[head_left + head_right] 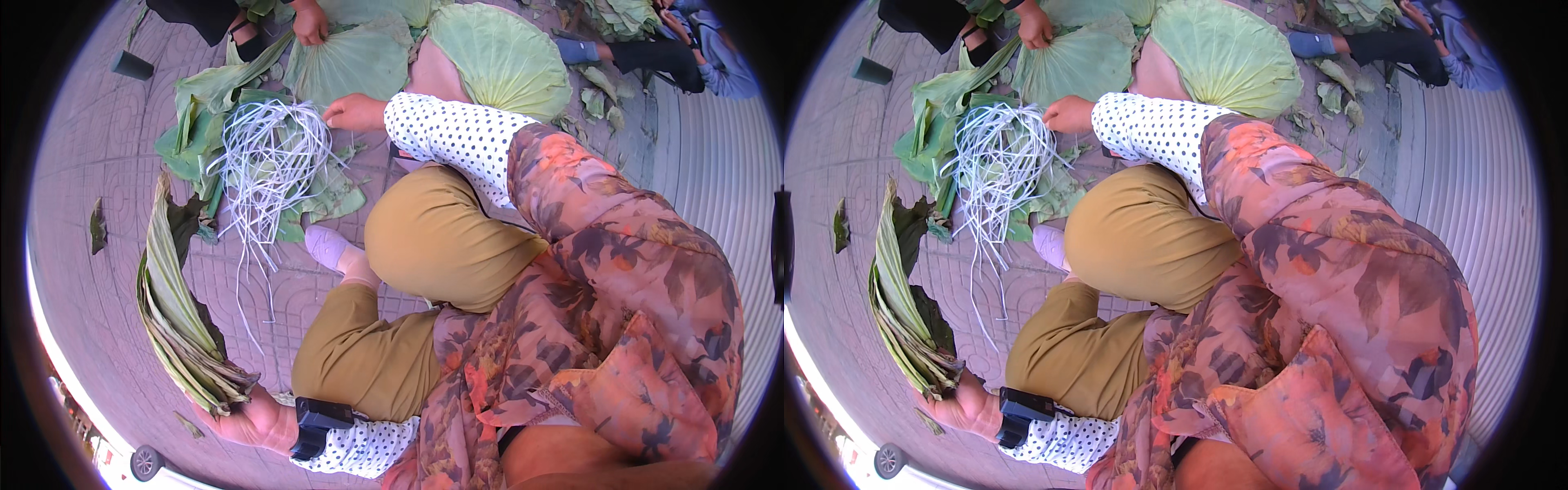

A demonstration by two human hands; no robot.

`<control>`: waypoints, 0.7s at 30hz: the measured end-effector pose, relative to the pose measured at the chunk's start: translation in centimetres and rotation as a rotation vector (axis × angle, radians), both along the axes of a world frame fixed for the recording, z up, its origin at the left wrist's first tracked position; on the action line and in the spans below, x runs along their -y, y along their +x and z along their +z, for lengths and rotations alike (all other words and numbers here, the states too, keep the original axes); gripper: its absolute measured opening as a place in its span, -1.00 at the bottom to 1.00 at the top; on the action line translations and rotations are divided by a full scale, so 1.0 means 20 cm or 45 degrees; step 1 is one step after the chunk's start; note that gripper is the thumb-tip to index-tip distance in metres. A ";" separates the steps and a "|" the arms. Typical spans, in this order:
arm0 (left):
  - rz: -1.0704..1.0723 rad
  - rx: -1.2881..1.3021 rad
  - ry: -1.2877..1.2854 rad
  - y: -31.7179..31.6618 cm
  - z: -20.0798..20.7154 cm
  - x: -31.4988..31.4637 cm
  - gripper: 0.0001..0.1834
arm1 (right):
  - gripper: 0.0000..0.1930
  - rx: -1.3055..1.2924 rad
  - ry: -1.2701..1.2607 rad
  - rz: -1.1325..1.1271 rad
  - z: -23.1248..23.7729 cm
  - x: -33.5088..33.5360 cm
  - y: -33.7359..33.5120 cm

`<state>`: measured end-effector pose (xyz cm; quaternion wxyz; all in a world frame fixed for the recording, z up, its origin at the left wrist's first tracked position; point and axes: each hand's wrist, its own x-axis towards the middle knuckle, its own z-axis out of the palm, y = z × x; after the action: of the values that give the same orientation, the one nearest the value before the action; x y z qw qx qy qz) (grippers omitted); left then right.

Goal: The person prepares bundles of lotus leaves by selecting plastic ties from a bunch, arranging them, and then sliding several leaves into the tie to form a secure stack.

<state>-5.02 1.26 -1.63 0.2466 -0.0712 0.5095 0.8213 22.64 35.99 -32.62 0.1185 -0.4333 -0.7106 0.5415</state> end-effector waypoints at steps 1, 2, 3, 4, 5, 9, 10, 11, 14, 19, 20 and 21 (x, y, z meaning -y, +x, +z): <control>-0.047 0.051 0.077 0.02 0.00 0.00 -0.52 | -0.57 0.043 0.060 0.049 0.00 -0.02 -0.02; -0.031 0.033 0.044 0.03 0.00 0.00 -0.52 | -0.52 0.086 0.117 0.101 0.00 -0.03 -0.04; -0.027 0.036 0.045 0.04 0.01 0.00 -0.52 | -0.52 0.090 0.118 0.105 0.00 -0.07 -0.07; 0.008 0.020 0.000 0.06 0.01 -0.01 -0.52 | -0.47 0.136 0.176 0.172 -0.01 -0.10 -0.12; 0.044 0.005 -0.047 0.06 0.00 -0.02 -0.51 | -0.42 0.181 0.232 0.241 -0.03 -0.13 -0.17; 0.059 0.025 -0.080 0.03 -0.05 -0.12 -0.53 | -0.37 0.430 0.516 0.386 -0.16 -0.30 -0.38; 0.067 0.020 -0.091 0.01 -0.05 -0.16 -0.53 | -0.36 0.437 0.495 0.372 -0.19 -0.34 -0.47; 0.134 0.017 -0.168 -0.01 -0.06 -0.19 -0.52 | -0.36 0.428 0.486 0.381 -0.22 -0.37 -0.54; 0.285 0.012 -0.347 -0.07 -0.10 -0.23 -0.51 | -0.36 0.556 0.374 0.392 -0.33 -0.44 -0.73; -0.045 0.064 -0.124 -0.19 -0.24 -0.17 -0.51 | -0.40 0.676 0.322 0.340 -0.50 -0.59 -0.75; -0.172 0.047 -0.048 -0.22 -0.21 -0.14 -0.51 | -0.42 0.443 0.202 0.176 -0.47 -0.61 -0.75; -0.498 0.027 0.134 -0.28 -0.19 -0.07 -0.51 | -0.44 0.211 0.086 0.009 -0.43 -0.64 -0.72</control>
<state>-10.60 2.68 -5.50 0.4103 0.0334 0.4674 0.7824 8.21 48.78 -41.24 0.0720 -0.4699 -0.7373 0.4800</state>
